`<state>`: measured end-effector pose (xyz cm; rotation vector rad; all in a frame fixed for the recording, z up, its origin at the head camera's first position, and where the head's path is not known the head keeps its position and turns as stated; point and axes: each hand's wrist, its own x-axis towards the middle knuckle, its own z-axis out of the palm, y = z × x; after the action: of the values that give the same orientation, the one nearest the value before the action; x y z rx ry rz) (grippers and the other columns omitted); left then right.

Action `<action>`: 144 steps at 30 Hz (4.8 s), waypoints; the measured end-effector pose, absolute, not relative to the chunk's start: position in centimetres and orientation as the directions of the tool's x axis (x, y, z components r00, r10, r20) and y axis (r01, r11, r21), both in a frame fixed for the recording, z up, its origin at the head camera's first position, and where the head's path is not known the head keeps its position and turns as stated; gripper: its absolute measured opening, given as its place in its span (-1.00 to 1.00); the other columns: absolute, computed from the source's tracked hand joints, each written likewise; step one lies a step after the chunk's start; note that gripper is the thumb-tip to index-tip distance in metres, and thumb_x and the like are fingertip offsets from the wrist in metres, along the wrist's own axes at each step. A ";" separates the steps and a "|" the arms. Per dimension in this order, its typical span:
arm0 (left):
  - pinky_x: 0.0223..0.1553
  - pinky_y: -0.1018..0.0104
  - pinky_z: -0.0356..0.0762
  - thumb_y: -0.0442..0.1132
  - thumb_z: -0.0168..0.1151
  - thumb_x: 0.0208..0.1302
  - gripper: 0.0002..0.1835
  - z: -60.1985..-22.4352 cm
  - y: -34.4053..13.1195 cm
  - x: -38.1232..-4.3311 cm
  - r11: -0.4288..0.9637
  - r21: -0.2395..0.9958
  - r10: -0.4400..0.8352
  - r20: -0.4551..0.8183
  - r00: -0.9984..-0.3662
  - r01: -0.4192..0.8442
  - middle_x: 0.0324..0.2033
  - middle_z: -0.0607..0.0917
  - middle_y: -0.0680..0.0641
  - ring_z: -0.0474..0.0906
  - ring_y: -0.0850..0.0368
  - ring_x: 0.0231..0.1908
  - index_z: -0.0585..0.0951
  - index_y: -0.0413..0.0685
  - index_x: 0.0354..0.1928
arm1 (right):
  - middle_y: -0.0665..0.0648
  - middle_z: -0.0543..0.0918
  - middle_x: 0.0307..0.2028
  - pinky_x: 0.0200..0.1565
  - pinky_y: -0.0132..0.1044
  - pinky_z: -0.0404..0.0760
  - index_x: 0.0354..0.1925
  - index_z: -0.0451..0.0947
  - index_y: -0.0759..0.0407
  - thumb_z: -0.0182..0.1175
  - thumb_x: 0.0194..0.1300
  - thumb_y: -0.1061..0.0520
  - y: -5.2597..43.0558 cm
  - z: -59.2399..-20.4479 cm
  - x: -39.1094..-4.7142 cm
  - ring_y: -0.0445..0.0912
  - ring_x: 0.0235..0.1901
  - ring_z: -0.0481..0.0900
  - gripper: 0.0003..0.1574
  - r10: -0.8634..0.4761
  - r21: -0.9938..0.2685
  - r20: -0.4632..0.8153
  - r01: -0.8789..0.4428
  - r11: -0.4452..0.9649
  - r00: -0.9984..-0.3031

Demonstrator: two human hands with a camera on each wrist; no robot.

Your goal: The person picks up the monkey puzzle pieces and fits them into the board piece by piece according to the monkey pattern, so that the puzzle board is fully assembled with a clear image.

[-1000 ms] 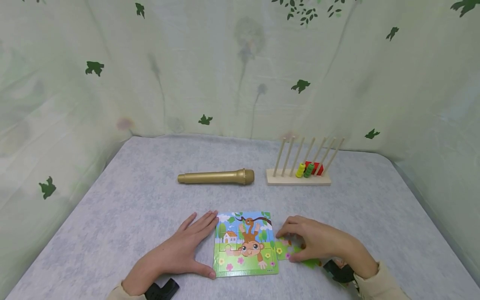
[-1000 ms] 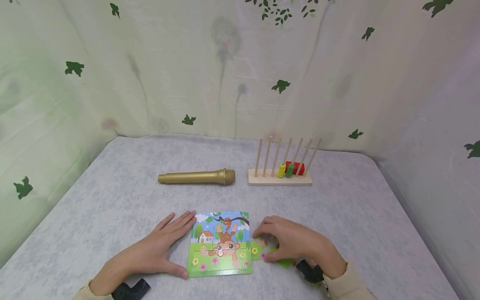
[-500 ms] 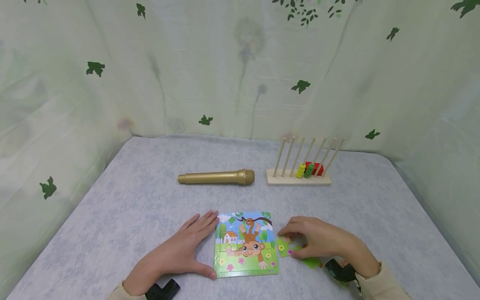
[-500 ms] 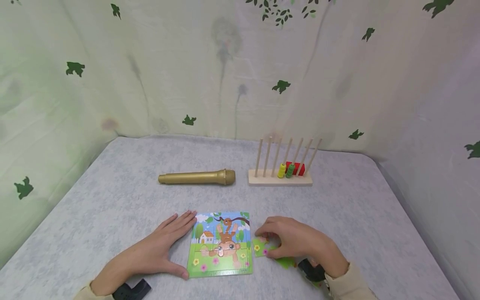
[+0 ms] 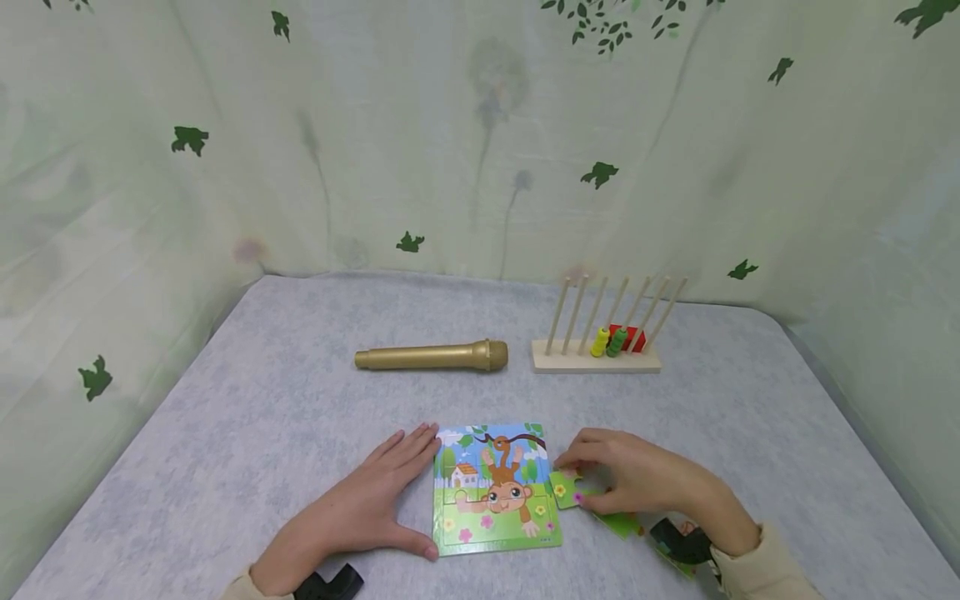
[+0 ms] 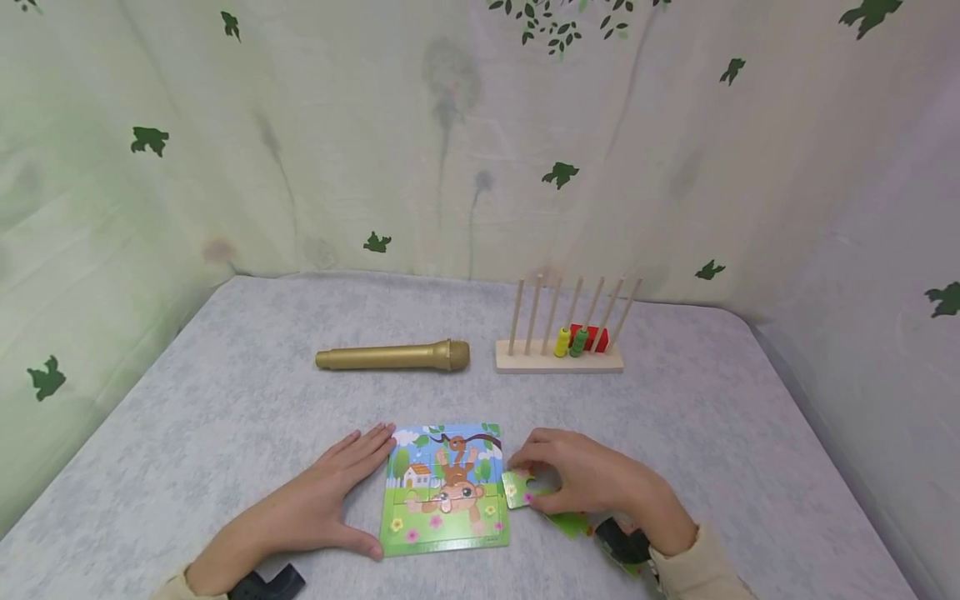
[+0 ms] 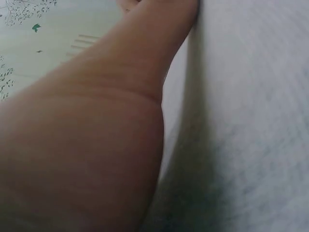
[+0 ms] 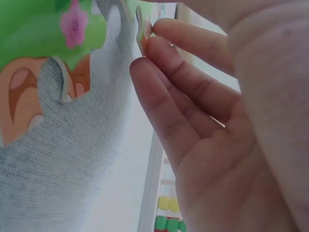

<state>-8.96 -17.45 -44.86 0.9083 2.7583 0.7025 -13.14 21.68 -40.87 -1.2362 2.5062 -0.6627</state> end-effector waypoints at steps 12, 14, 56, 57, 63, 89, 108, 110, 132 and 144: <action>0.57 0.24 -0.32 0.63 0.36 -0.15 0.43 -44.8 -17.4 -9.0 0.706 0.469 0.598 0.007 -0.801 0.531 0.64 0.04 -0.09 -0.08 -0.02 0.63 0.14 -0.15 0.62 | -0.09 0.52 0.08 -0.09 -0.40 0.67 0.25 0.61 0.03 0.43 0.31 0.07 21.4 -40.9 -13.0 -0.35 -0.12 0.56 -0.45 -0.777 -0.516 -0.071 -0.644 0.565 -0.625; 0.57 0.23 -0.32 0.63 0.36 -0.15 0.42 -44.8 -17.4 -9.0 0.705 0.469 0.600 0.005 -0.800 0.531 0.64 0.04 -0.09 -0.08 -0.02 0.63 0.14 -0.15 0.62 | -0.06 0.52 0.12 -0.07 -0.38 0.69 0.25 0.61 0.05 0.43 0.31 0.08 21.3 -40.8 -12.9 -0.34 -0.10 0.58 -0.45 -0.776 -0.521 -0.076 -0.638 0.567 -0.627; 0.58 0.12 -0.30 0.62 0.37 -0.15 0.43 -44.9 -17.4 -9.1 0.711 0.494 0.589 -0.029 -0.808 0.501 0.65 0.02 -0.05 -0.11 0.01 0.64 0.12 -0.12 0.63 | -0.07 0.58 0.11 -0.10 -0.43 0.67 0.13 0.68 -0.01 0.40 0.31 0.11 18.0 -39.9 -12.8 -0.30 -0.16 0.60 -0.59 -0.801 -0.489 0.039 -0.711 0.506 -0.597; 0.58 0.11 -0.30 0.62 0.37 -0.15 0.43 -44.9 -17.4 -9.1 0.711 0.493 0.590 -0.029 -0.807 0.502 0.65 0.02 -0.06 -0.11 0.01 0.64 0.12 -0.12 0.63 | -0.07 0.58 0.11 -0.10 -0.43 0.67 0.13 0.68 0.00 0.40 0.32 0.11 17.8 -39.9 -12.8 -0.30 -0.16 0.60 -0.59 -0.803 -0.492 0.045 -0.712 0.500 -0.595; 0.57 0.12 -0.31 0.61 0.38 -0.15 0.42 -45.0 -17.4 -9.1 0.705 0.502 0.591 -0.026 -0.806 0.501 0.65 -0.01 -0.05 -0.12 0.01 0.64 0.13 -0.13 0.62 | -0.04 0.60 0.10 -0.14 -0.45 0.68 0.09 0.68 0.04 0.38 0.33 0.11 16.6 -39.9 -12.6 -0.27 -0.20 0.63 -0.64 -0.818 -0.502 0.087 -0.734 0.458 -0.569; 0.54 0.42 -0.45 0.57 0.37 -0.05 0.34 -45.1 -17.6 -8.9 0.665 0.465 0.634 0.061 -0.771 0.584 0.64 0.06 -0.10 -0.04 -0.05 0.62 0.17 -0.15 0.61 | -0.08 0.62 0.04 -0.12 -0.59 0.52 -0.02 0.71 0.01 0.43 0.26 0.06 12.9 -41.7 -11.0 -0.27 -0.16 0.52 -0.69 -0.830 -0.432 0.192 -0.804 0.408 -0.524; 0.51 0.54 -0.55 0.57 0.35 -0.02 0.34 -45.3 -17.7 -9.0 0.651 0.455 0.650 0.081 -0.756 0.608 0.64 0.05 -0.13 -0.03 -0.09 0.62 0.15 -0.18 0.61 | -0.04 0.63 0.01 -0.12 -0.76 0.40 -0.03 0.71 0.04 0.43 0.25 0.07 10.8 -43.1 -10.1 -0.35 -0.26 0.53 -0.70 -0.856 -0.353 0.295 -0.881 0.315 -0.424; 0.51 0.54 -0.54 0.57 0.35 -0.03 0.34 -45.3 -17.7 -9.1 0.652 0.455 0.649 0.080 -0.757 0.607 0.64 0.05 -0.13 -0.03 -0.09 0.62 0.15 -0.18 0.61 | -0.04 0.63 0.00 -0.12 -0.76 0.40 -0.02 0.71 0.03 0.43 0.26 0.06 10.6 -43.2 -10.1 -0.36 -0.27 0.53 -0.70 -0.858 -0.339 0.298 -0.887 0.315 -0.419; 0.51 0.54 -0.55 0.57 0.35 -0.04 0.35 -45.2 -17.7 -9.1 0.656 0.452 0.646 0.078 -0.759 0.605 0.64 0.05 -0.12 -0.03 -0.09 0.62 0.15 -0.15 0.62 | -0.14 0.57 -0.09 0.04 -0.56 0.49 0.09 0.72 -0.12 0.34 0.40 -0.08 10.2 -43.4 -9.7 -0.31 -0.09 0.46 -0.67 -0.869 -0.285 0.192 -0.873 0.395 -0.456; 0.51 0.55 -0.56 0.56 0.37 -0.04 0.35 -45.1 -17.6 -9.1 0.659 0.455 0.643 0.072 -0.763 0.599 0.64 0.05 -0.12 -0.04 -0.09 0.62 0.15 -0.16 0.61 | -0.10 0.61 -0.09 0.02 -0.54 0.52 0.14 0.71 -0.06 0.39 0.34 -0.07 9.9 -43.3 -9.5 -0.29 -0.10 0.49 -0.58 -0.848 -0.312 0.195 -0.850 0.423 -0.494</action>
<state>-9.10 -17.65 -45.13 1.0406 2.7740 0.7076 -9.47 9.94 -43.29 -1.5845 2.6567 -0.5901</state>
